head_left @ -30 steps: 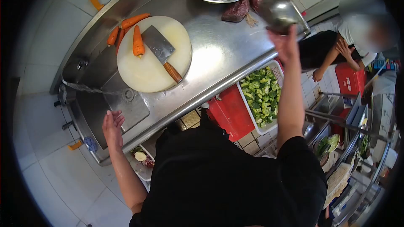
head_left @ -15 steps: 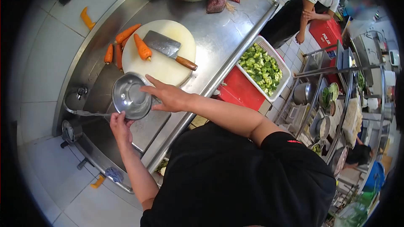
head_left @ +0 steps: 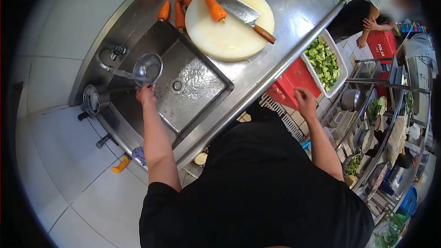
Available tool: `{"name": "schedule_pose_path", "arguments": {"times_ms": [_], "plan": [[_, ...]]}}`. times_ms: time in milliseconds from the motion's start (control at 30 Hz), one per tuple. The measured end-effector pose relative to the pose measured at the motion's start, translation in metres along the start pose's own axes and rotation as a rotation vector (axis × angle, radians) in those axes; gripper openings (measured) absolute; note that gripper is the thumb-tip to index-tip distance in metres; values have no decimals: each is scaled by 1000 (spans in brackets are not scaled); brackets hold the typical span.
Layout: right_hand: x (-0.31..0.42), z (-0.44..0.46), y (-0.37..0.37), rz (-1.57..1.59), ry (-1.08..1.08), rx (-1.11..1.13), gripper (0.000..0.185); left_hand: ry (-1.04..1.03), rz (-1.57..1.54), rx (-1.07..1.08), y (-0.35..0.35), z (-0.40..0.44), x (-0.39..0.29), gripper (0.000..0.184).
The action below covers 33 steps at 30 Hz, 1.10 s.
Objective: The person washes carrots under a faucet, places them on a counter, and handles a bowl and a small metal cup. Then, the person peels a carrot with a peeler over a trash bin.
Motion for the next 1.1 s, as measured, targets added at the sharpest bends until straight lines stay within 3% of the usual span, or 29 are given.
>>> {"name": "schedule_pose_path", "arguments": {"times_ms": [167,233,300,333,367,400,500,700,1100], "plan": [[-121,-111,76,-26,-413,-318,18,30,-93,25,1,-3,3,24],[-214,-172,90,143,-615,-376,18,28,-99,66,-4,-9,1,22],[-255,-234,98,186,-851,-422,16,30,-100,10,4,-7,-3,19],[-272,-260,103,194,-857,-439,16,31,-94,28,5,-5,-5,19],[-298,-292,92,386,-1014,-387,14,26,-113,48,7,-1,-6,19],[-312,-314,77,585,-1160,-327,13,21,-134,68,6,0,-9,19],[-267,-328,59,484,-1333,-325,13,-17,-129,88,2,-10,-23,20],[-267,-302,30,504,-1189,-146,13,-62,-135,118,-2,-12,-37,27],[-300,-282,36,615,-1031,-239,14,-123,-167,130,-10,-38,-61,26]]}}
Point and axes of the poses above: each hand's wrist, its own z-axis towards the middle knuckle, its own y-axis out of the back of the hand, x = y × z, the point moved 8 cm from there along z, towards the middle knuckle, and after that the axes turned 2 degrees about -z, right-handed, at the moved point
